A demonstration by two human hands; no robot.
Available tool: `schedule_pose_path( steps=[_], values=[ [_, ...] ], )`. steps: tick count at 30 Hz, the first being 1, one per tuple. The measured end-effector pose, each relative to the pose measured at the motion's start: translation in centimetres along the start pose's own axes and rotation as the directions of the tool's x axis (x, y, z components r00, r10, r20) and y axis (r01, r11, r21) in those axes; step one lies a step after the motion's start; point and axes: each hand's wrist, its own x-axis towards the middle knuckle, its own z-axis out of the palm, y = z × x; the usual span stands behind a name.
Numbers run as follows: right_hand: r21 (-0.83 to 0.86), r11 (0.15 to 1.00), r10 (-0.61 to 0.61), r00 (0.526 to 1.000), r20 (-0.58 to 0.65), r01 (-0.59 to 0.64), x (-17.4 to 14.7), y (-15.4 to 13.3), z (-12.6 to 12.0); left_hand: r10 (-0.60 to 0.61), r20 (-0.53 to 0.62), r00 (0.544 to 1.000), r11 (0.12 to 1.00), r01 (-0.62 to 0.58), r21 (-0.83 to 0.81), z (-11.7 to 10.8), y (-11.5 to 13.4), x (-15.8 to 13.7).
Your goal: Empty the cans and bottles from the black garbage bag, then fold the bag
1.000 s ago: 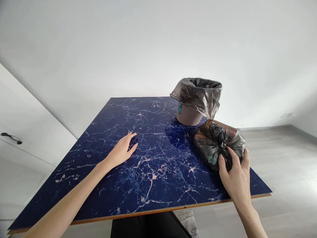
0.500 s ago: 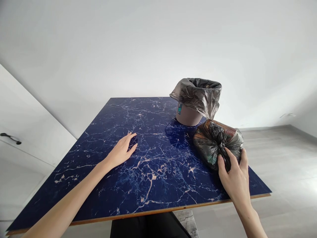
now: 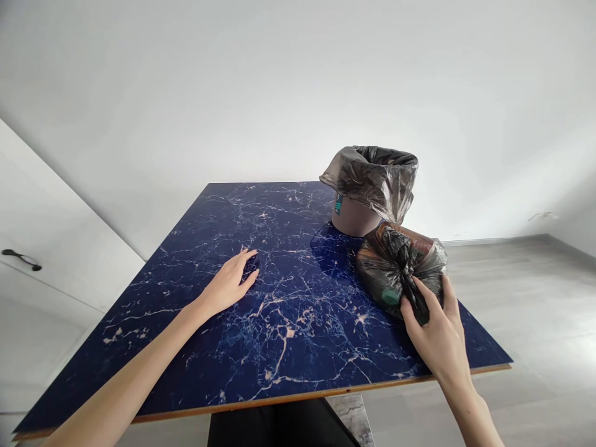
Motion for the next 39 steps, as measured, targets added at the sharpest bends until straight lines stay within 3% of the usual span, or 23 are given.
schedule_pose_path(
  steps=[9, 14, 20, 25, 30, 34, 39],
  values=[
    [0.051, 0.972, -0.234, 0.967, 0.101, 0.230, -0.6, -1.3, 0.3, 0.052, -0.055, 0.997, 0.999, -0.052, 0.000, 0.4, -0.5, 0.0],
    [0.175, 0.929, -0.357, 0.917, 0.177, 0.327, -1.8, -5.7, 1.5, 0.121, -0.116, 0.986, 0.992, -0.124, -0.021, 0.3, 0.1, 0.2],
    [0.343, 0.838, -0.519, 0.815, 0.258, 0.424, -3.4, -11.6, 3.3, 0.216, -0.243, 0.946, 0.971, -0.233, -0.046, -0.7, 1.7, 0.4],
    [0.454, 0.768, -0.584, 0.785, 0.208, 0.451, -3.5, -15.1, 4.3, 0.247, -0.350, 0.903, 0.958, -0.282, -0.051, -1.4, 2.5, 0.3],
    [0.467, 0.733, -0.628, 0.755, 0.186, 0.495, -3.8, -17.2, 4.8, 0.340, -0.352, 0.872, 0.924, -0.380, -0.051, -1.8, 3.3, 0.1],
    [0.495, 0.707, -0.647, 0.745, 0.164, 0.505, -4.2, -17.6, 4.8, 0.366, -0.311, 0.877, 0.915, -0.400, -0.053, -1.9, 3.8, -0.1],
    [0.519, 0.698, -0.629, 0.769, 0.114, 0.493, -4.3, -17.5, 4.7, 0.359, -0.302, 0.883, 0.912, -0.401, -0.085, -1.9, 4.2, -0.3]
  ],
)
